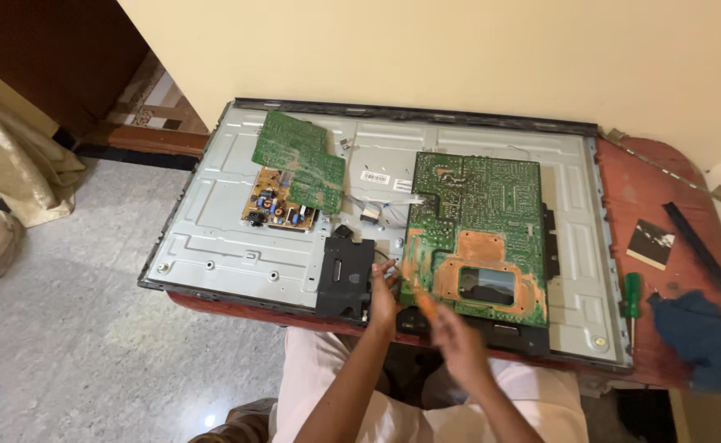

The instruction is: The person cleans a green circuit board using a small brush and a cloth. They scrub the board surface and wipe away residue, repeating the process across different areas of the board.

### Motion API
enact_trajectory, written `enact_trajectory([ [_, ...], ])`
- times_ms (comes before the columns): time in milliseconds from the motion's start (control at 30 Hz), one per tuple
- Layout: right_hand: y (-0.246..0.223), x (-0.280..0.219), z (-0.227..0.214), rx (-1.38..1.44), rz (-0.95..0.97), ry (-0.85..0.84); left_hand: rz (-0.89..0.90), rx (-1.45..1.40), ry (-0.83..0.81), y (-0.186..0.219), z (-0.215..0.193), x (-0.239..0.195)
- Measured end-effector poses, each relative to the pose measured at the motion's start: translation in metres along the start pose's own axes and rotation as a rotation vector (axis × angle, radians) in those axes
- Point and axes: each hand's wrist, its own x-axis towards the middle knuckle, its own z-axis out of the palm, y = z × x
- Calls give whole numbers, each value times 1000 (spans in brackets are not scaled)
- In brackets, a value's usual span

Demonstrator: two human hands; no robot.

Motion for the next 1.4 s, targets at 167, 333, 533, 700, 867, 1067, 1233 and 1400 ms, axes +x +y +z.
enact_trajectory([
  [167, 6, -13, 11, -218, 237, -65, -27, 16, 33, 2, 4, 1],
  [333, -2, -2, 4, 173, 216, -15, -19, 57, 49, 8, 0, -6],
  [533, 41, 29, -184, -612, 86, 587, -42, 106, -18, 10, 2, -4],
  [700, 89, 32, -205, -843, 258, 492, -26, 152, -36, 2, -8, 3],
  [867, 101, 36, -195, -819, 49, 552, -37, 144, -67, -10, -10, 15],
  [1067, 32, 22, -203, -650, -64, 565, -86, 157, -75, -15, -16, 24],
  [1233, -43, 44, -134, 191, 289, 50, -74, 164, -73, -10, -14, 17],
  [1400, -55, 74, -63, 907, 386, -316, -63, 122, -76, -6, -9, 12],
])
